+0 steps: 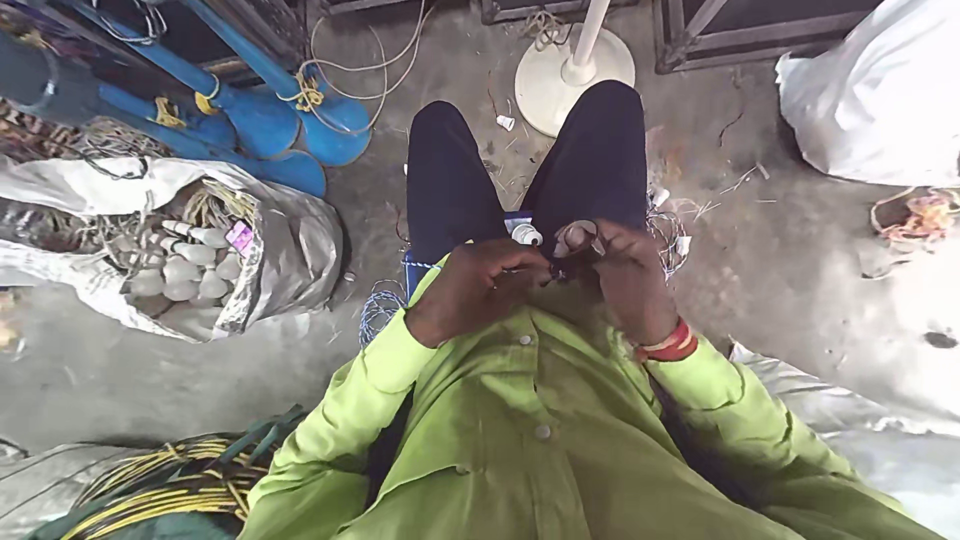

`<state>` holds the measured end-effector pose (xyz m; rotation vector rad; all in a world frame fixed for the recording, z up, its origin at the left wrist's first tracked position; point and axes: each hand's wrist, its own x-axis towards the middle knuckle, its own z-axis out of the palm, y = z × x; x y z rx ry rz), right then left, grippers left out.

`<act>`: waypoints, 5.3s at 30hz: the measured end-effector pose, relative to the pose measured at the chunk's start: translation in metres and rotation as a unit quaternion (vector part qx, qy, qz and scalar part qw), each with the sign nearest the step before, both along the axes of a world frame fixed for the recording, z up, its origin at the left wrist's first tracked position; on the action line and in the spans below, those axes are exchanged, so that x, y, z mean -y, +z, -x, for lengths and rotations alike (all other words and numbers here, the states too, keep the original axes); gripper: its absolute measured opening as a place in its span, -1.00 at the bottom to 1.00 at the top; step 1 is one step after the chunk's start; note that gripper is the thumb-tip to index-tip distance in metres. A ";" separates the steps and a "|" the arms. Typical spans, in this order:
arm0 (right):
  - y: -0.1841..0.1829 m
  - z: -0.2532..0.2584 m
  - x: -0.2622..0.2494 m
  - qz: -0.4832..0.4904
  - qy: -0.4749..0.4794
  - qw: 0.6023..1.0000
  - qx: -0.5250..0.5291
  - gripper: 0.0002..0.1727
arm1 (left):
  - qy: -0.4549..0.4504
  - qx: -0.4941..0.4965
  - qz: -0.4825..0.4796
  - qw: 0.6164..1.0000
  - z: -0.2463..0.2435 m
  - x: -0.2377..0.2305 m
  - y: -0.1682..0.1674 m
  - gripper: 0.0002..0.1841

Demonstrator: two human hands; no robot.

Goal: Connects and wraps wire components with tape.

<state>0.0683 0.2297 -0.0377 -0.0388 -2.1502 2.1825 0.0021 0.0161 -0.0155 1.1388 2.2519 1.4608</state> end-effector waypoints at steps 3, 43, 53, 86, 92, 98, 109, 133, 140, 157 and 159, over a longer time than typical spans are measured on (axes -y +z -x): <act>0.003 0.002 0.001 -0.020 0.007 0.999 0.038 -0.81 | 0.012 -0.119 0.012 0.993 -0.003 -0.004 -0.003 -0.87; -0.006 0.012 0.021 -0.092 -0.020 0.995 0.013 -0.86 | 0.150 -0.206 0.016 0.967 -0.005 -0.019 -0.002 -0.86; 0.007 0.017 0.004 0.003 0.058 0.992 0.113 -0.38 | 0.182 0.054 -0.034 0.981 -0.006 -0.017 -0.001 -0.85; 0.010 0.024 -0.001 0.064 0.045 0.982 0.170 -0.82 | 0.048 -0.123 -0.022 0.991 0.003 -0.007 -0.010 -0.88; -0.002 0.025 -0.003 0.074 0.127 0.971 0.187 -0.80 | 0.036 -0.309 -0.021 0.950 -0.001 -0.007 -0.023 -0.84; -0.011 0.040 -0.002 0.039 0.171 0.969 0.174 -0.79 | 0.012 -0.362 0.024 0.932 -0.002 -0.005 -0.027 -0.78; -0.002 0.020 -0.006 -0.081 0.075 0.993 -0.030 -0.74 | 0.156 -0.240 0.025 0.958 0.003 -0.009 -0.019 -0.82; 0.008 0.023 -0.012 0.013 0.144 0.977 0.154 -0.84 | -0.004 -0.330 0.040 0.943 0.022 0.001 -0.027 -0.73; 0.003 0.027 -0.014 -0.173 0.086 0.979 0.059 -0.86 | 0.055 -0.126 -0.042 0.990 0.010 -0.007 -0.027 -0.77; -0.006 0.031 -0.018 -0.255 0.009 0.930 -0.266 -0.77 | -0.014 0.089 -0.015 0.996 0.014 0.004 -0.015 -0.74; -0.005 0.033 -0.021 -0.238 0.030 0.938 -0.248 -0.78 | 0.010 0.033 -0.029 0.999 0.011 -0.001 -0.016 -0.78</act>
